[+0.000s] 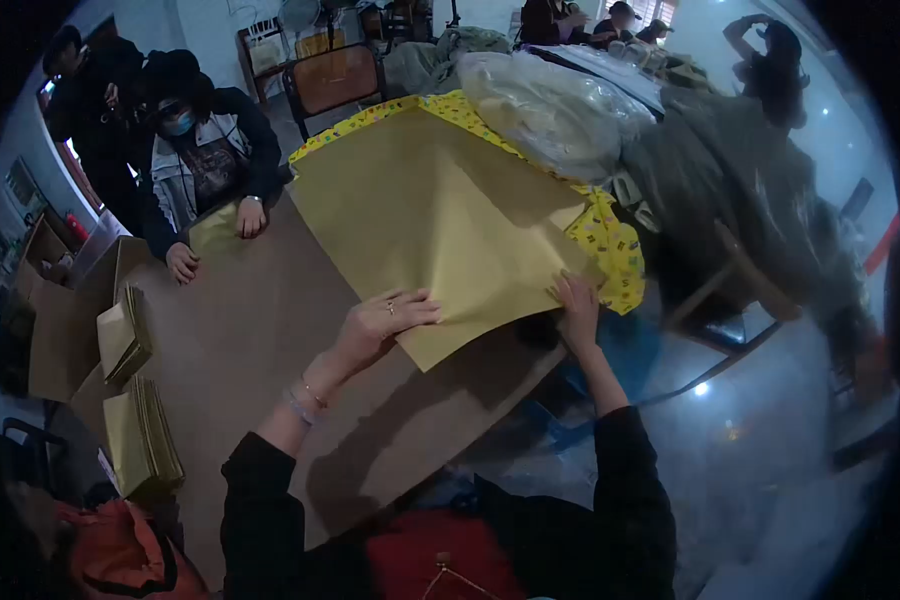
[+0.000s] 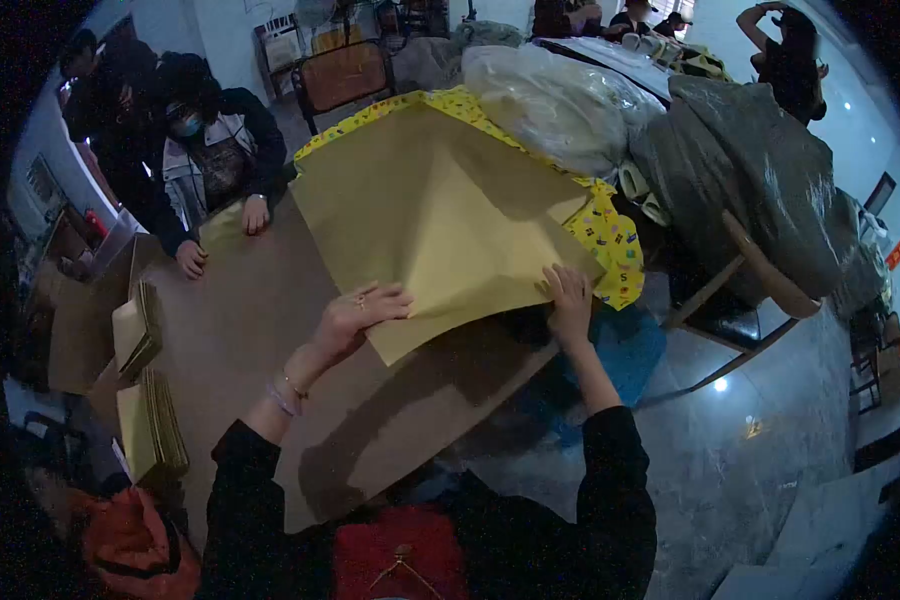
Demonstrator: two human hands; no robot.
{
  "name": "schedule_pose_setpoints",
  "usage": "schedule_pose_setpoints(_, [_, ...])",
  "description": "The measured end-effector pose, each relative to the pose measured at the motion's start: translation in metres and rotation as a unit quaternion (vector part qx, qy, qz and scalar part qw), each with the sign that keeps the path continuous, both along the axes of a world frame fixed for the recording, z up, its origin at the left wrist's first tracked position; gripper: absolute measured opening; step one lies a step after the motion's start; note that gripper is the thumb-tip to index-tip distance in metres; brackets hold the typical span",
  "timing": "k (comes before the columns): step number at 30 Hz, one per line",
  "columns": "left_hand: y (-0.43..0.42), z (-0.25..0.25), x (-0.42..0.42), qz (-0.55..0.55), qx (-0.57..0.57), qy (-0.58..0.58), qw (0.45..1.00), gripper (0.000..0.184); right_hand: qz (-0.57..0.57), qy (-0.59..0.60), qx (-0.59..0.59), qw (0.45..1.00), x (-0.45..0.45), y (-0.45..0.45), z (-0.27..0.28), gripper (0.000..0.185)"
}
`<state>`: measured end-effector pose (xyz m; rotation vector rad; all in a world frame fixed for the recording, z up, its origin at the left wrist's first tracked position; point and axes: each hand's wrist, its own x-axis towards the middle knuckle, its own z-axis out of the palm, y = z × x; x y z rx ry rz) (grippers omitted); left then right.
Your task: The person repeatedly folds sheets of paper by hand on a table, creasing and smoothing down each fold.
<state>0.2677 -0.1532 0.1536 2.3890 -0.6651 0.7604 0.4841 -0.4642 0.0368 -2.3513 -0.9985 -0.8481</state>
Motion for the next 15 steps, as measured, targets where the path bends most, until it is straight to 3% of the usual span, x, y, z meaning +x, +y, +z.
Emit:
schedule_pose_setpoints(9, [0.002,0.017,-0.113,0.014,0.017,0.053,0.998,0.024,-0.058,-0.025,0.043,0.997,-0.035,-0.035,-0.002,0.018])
schedule_pose_setpoints(15, [0.012,0.015,-0.231,0.099,-0.169,0.067,0.978,0.018,0.033,-0.048,0.044,0.997,-0.076,-0.041,0.035,0.014])
